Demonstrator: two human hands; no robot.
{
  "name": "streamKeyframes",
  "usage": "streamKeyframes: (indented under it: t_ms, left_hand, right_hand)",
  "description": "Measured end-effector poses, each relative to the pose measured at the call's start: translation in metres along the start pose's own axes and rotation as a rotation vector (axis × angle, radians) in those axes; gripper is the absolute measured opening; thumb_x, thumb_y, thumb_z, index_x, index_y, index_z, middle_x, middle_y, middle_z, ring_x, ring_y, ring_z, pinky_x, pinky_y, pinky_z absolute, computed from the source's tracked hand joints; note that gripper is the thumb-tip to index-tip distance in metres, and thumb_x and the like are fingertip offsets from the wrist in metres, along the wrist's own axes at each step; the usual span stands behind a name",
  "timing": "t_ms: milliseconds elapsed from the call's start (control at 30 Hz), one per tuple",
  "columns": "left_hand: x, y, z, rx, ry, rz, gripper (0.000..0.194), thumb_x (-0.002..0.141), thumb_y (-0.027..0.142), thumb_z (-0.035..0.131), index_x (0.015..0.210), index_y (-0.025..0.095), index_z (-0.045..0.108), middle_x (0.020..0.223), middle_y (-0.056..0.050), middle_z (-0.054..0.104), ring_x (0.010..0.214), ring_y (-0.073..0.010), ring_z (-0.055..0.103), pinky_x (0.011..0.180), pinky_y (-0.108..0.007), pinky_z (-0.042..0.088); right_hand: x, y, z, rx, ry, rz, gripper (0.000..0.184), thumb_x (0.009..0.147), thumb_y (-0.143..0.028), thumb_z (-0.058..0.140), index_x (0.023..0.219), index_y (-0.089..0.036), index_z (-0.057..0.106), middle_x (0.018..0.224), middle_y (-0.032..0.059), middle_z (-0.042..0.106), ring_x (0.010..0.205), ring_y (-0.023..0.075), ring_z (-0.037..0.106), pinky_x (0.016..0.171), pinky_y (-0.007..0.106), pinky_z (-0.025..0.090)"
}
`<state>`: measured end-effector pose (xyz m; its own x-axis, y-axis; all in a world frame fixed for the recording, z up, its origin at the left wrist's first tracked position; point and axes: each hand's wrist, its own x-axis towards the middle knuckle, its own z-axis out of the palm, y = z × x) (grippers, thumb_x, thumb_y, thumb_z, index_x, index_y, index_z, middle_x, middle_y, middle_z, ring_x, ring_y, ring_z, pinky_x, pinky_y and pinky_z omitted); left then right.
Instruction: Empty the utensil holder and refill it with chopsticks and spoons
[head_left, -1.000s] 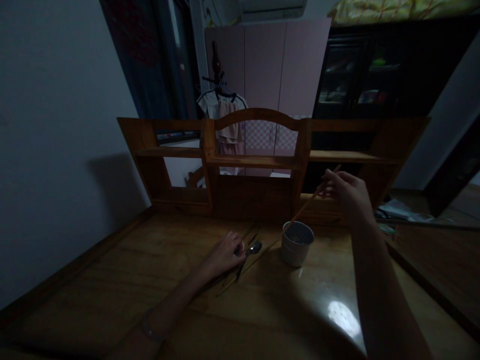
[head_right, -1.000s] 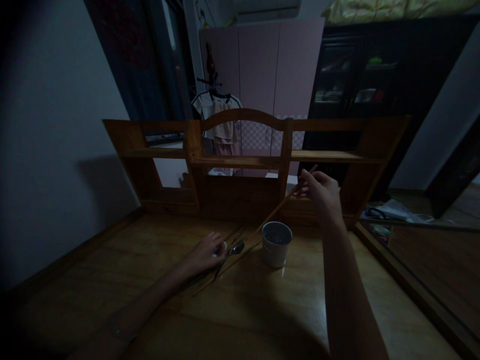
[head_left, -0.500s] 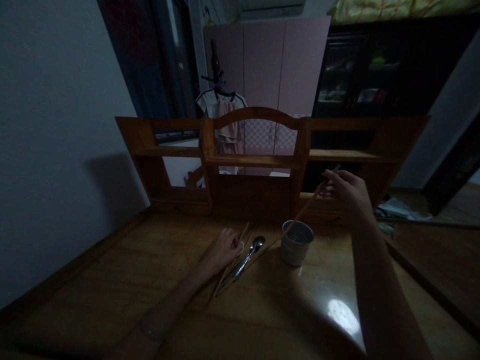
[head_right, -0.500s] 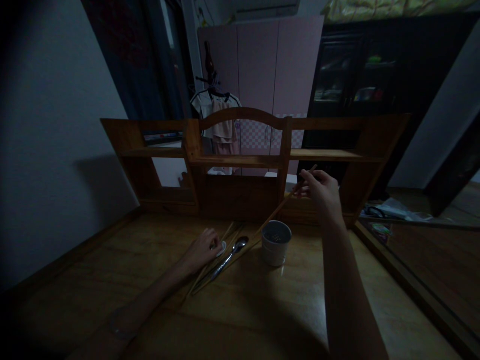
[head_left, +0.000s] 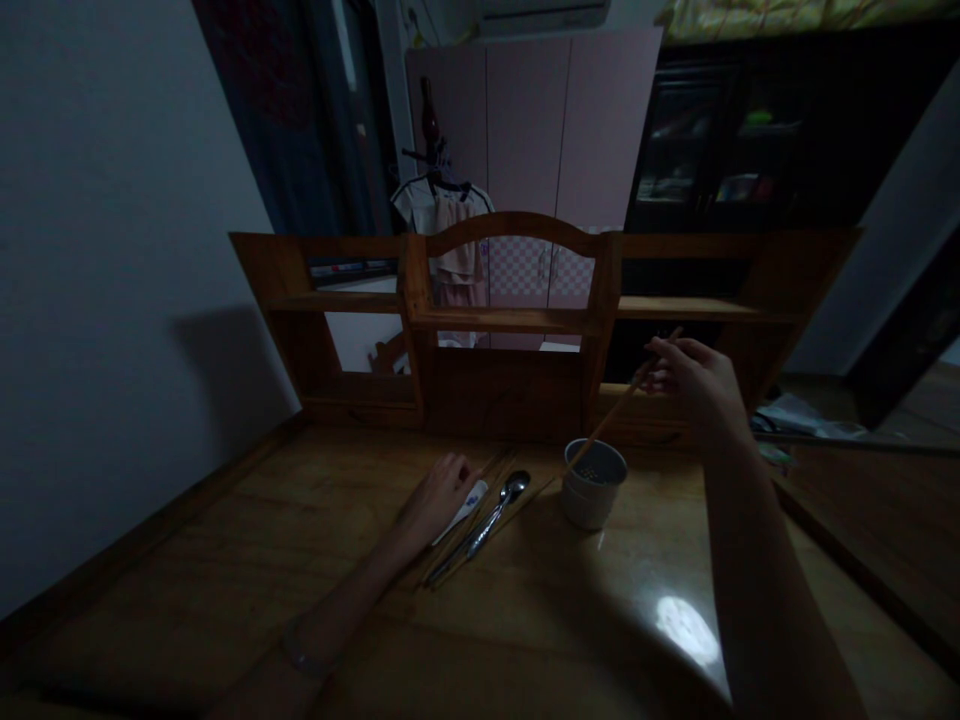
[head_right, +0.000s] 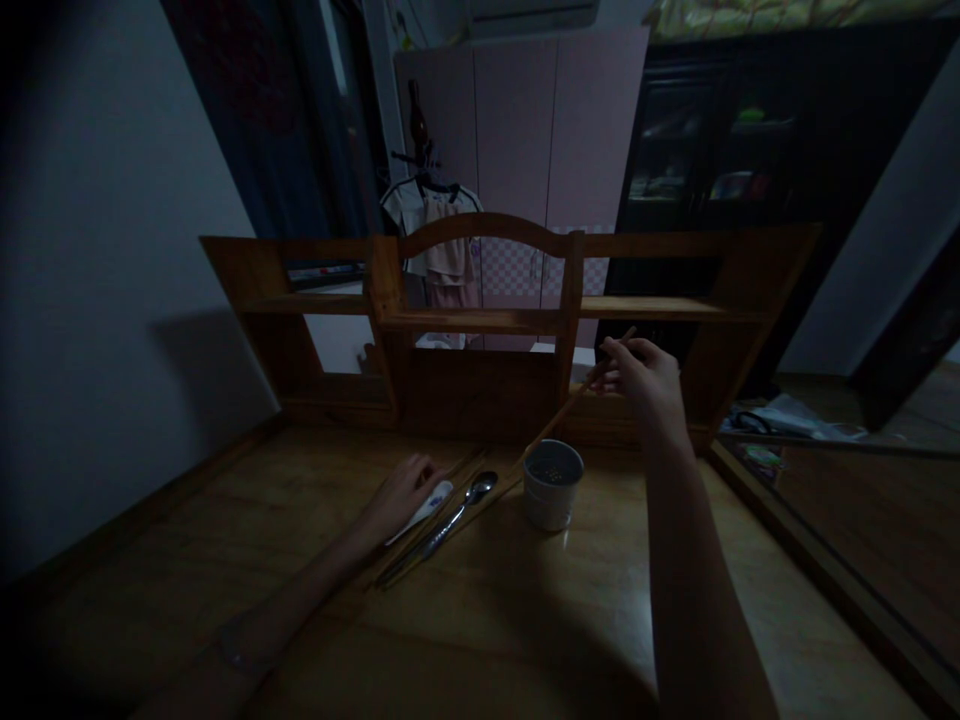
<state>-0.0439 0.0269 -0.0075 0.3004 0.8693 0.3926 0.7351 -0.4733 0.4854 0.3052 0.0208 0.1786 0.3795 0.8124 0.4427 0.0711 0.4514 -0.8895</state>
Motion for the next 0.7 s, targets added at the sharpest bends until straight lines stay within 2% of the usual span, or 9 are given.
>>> streamKeyframes:
  t_ms: [233,433,533,600,633,700]
  left_hand:
    - [0.0,-0.015,0.001,0.0,0.005,-0.09,0.011,0.087,0.028,0.052,0.086,0.018,0.057,0.089,-0.005,0.06,0.084,-0.0199,0.057,0.074,-0.03,0.042]
    - [0.0,-0.015,-0.003,-0.036,-0.033,-0.157,0.013,0.085,0.03,0.055,0.085,0.017,0.059,0.083,-0.004,0.061,0.078,-0.0189,0.058,0.068,-0.028,0.042]
    - [0.005,-0.004,-0.009,-0.039,0.064,-0.119,0.015,0.089,0.03,0.051,0.086,0.017,0.06,0.087,-0.005,0.06,0.08,-0.0182,0.057,0.07,-0.028,0.042]
    - [0.006,0.011,-0.012,-0.05,0.122,-0.05,0.017,0.091,0.029,0.047,0.089,0.018,0.06,0.092,-0.006,0.059,0.084,-0.0182,0.056,0.075,-0.029,0.043]
    - [0.005,0.021,-0.012,-0.063,0.107,-0.003,0.017,0.092,0.029,0.046,0.091,0.018,0.06,0.094,-0.006,0.059,0.086,-0.0184,0.056,0.077,-0.029,0.043]
    - [0.0,0.042,-0.009,-0.078,-0.024,0.095,0.015,0.092,0.029,0.049,0.091,0.019,0.06,0.095,-0.005,0.059,0.09,-0.0194,0.056,0.078,-0.029,0.043]
  right_hand:
    - [-0.002,-0.003,0.001,-0.015,0.005,0.016,0.017,0.079,-0.027,0.072,0.079,-0.014,0.061,0.06,0.0031,0.062,0.044,0.0132,0.06,0.038,0.016,0.05]
    - [-0.001,-0.001,-0.001,-0.006,-0.007,0.009,0.019,0.079,-0.028,0.073,0.079,-0.014,0.06,0.061,0.0039,0.063,0.045,0.0135,0.061,0.038,0.015,0.049]
    - [0.0,-0.002,-0.001,0.006,-0.001,0.01,0.018,0.079,-0.027,0.073,0.078,-0.013,0.061,0.06,0.0032,0.061,0.044,0.013,0.06,0.038,0.015,0.049]
    - [0.0,-0.002,-0.001,0.005,-0.005,0.011,0.018,0.079,-0.027,0.072,0.079,-0.012,0.062,0.059,0.0029,0.061,0.044,0.0128,0.06,0.038,0.015,0.049]
    - [0.0,-0.002,-0.001,0.005,-0.015,0.008,0.019,0.079,-0.028,0.072,0.081,-0.012,0.063,0.06,0.003,0.061,0.044,0.0128,0.06,0.038,0.016,0.05]
    - [0.0,-0.002,0.0,0.006,-0.039,-0.002,0.022,0.079,-0.032,0.073,0.082,-0.012,0.064,0.062,0.0031,0.061,0.046,0.0129,0.06,0.04,0.016,0.05]
